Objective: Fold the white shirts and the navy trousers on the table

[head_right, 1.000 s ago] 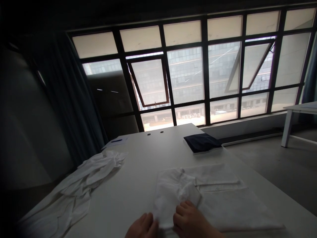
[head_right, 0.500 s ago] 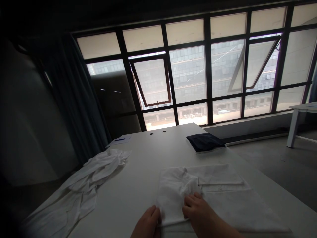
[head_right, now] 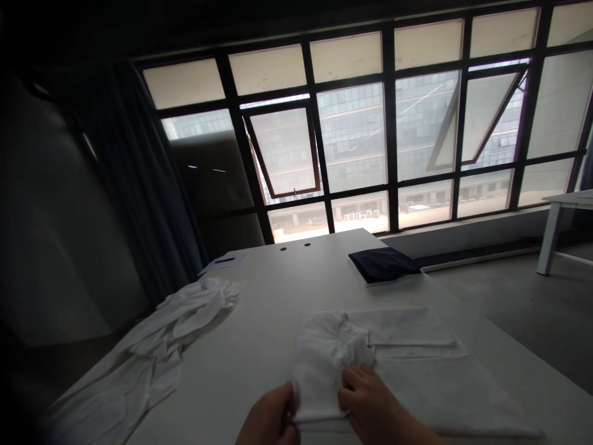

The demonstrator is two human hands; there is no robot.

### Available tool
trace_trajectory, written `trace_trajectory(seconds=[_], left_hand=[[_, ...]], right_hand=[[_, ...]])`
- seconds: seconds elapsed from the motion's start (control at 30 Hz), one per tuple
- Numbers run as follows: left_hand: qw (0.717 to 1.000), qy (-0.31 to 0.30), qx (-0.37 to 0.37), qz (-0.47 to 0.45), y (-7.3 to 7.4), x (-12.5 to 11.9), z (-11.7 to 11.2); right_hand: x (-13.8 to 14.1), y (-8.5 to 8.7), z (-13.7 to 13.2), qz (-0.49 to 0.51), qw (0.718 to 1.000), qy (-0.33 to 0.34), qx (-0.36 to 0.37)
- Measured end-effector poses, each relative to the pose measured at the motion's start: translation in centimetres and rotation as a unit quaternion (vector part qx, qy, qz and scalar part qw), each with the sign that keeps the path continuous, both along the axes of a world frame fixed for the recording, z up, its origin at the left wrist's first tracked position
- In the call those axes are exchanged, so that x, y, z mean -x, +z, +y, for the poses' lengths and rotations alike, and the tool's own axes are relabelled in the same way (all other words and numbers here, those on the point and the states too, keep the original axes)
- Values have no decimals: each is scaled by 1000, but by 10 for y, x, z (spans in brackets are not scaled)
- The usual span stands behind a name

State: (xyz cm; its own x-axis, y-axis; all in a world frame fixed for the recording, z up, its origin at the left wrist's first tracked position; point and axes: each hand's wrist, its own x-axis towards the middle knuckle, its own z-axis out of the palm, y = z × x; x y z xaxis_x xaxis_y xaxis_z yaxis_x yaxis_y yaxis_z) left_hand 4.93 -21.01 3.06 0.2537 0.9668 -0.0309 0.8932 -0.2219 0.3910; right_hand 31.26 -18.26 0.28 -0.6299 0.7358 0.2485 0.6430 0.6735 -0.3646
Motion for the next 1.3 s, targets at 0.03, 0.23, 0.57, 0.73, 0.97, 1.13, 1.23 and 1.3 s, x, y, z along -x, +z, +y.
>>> trace_trajectory(seconds=[0.03,0.23,0.57,0.73,0.97,1.13,1.23,1.3], left_hand=[[1000,-3,-6,0,-1,1,1],[994,-110,-6,4,-6,19,12],[976,-202,-60,49,-7,28,14],[976,-206,-37,67,-4,29,15],[975,-219,-11,38,20,38,10],[980,-195,-31,-2,36,45,5],[974,-217,-61,-15,41,43,4],[969,-233,-72,-26,41,40,3]], right_hand=[[0,-1,0,2,1000,0,-4],[0,4,1,18,999,29,-21],[-5,26,-7,5,997,80,10],[-8,32,-9,-2,996,76,42],[-8,46,-12,-3,995,78,68],[-9,52,-13,30,992,103,68],[-9,54,-12,16,993,104,59],[-10,53,-12,1,993,98,63]])
